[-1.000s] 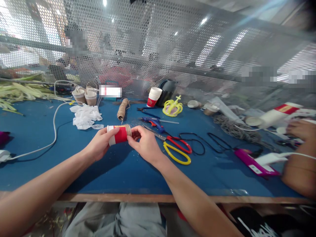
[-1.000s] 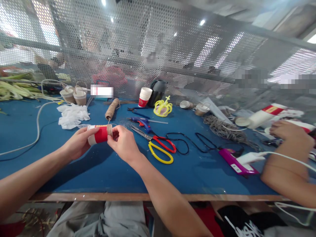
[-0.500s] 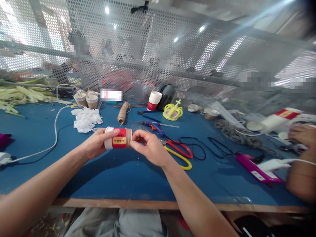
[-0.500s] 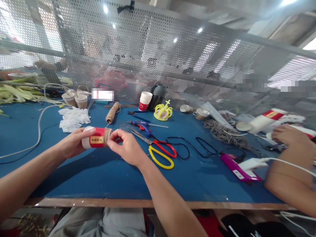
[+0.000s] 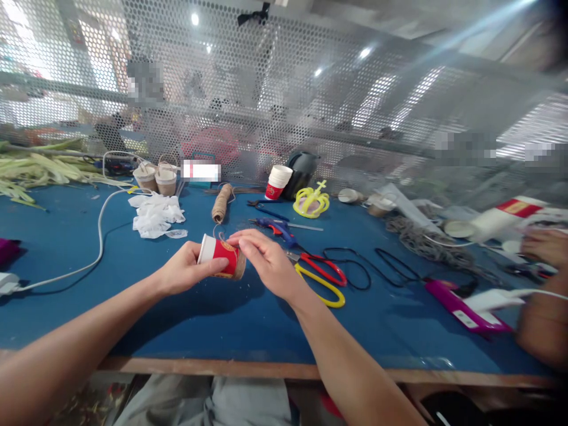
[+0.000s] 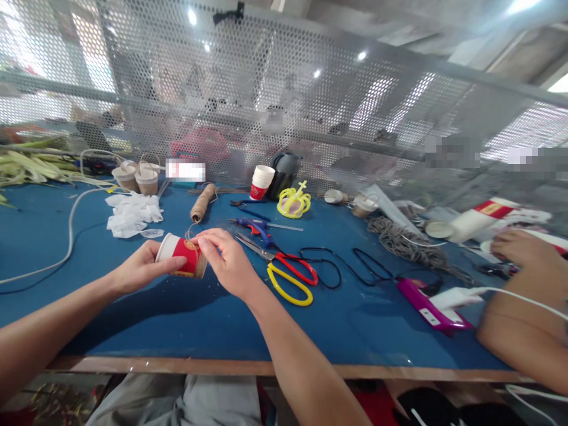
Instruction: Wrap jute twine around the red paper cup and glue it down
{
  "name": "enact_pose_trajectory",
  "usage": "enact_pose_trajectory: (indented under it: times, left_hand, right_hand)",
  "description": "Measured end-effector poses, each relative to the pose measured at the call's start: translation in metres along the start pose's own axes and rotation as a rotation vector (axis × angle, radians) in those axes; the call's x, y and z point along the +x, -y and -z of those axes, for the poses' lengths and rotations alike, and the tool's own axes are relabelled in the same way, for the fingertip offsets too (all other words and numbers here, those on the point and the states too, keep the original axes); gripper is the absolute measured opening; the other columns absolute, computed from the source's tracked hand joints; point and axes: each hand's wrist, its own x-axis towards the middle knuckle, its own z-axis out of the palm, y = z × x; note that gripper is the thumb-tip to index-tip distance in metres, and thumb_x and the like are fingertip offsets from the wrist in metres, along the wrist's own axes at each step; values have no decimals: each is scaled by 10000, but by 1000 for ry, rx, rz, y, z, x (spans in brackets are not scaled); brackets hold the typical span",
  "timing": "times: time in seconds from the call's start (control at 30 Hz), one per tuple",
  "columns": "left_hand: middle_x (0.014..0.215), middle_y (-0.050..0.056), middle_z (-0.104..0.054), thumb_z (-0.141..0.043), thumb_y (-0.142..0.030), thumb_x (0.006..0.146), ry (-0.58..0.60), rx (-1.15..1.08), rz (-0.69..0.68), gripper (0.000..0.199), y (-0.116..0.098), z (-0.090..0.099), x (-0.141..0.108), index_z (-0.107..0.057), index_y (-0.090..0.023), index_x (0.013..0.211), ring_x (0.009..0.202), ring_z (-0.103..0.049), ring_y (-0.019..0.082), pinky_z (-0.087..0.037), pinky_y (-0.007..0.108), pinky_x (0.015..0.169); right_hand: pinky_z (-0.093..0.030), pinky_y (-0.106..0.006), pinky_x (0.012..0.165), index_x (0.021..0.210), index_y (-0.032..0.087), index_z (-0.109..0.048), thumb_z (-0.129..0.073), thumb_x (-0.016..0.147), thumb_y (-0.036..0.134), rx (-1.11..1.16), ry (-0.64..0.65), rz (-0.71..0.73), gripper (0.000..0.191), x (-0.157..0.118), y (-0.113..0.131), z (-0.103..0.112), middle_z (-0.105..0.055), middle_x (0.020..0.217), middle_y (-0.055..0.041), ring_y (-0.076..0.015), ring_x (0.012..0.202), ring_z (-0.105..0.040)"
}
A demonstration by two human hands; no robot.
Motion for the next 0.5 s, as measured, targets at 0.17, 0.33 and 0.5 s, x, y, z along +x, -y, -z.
enact_pose_trajectory:
  times: [0.17, 0.33, 0.5]
  left_hand:
    - [419, -45, -428, -648, -368, 647, 8, 58, 17, 305, 3, -2, 0, -582, -139, 458, 419, -300, 60, -252, 193, 420]
    - [432, -47, -392, -592, -451, 679, -18, 47, 39, 383, 8, -4, 3, -554, -137, 464, 431, -267, 59, -220, 199, 424]
    - [415, -55, -364, -606, -478, 626, -43, 49, 71, 407, 10, -5, 4, -493, -142, 425, 427, -250, 53, -201, 199, 422]
  right_hand:
    - [-376, -353, 949, 967, 198, -645, -343, 903, 348, 61, 69, 28, 344, -4, 5, -7, -573, 1074, -83, -180, 1052, -516]
    - [-363, -348, 966, 955, 205, -657, -336, 898, 406, 149, 73, 26, 383, -6, 6, -12, -569, 1076, -75, -182, 1056, -515]
    - [-368, -348, 952, 902, 191, -668, -324, 895, 444, 243, 79, -9, 427, -3, 1, -13, -580, 1041, -75, -184, 1022, -534]
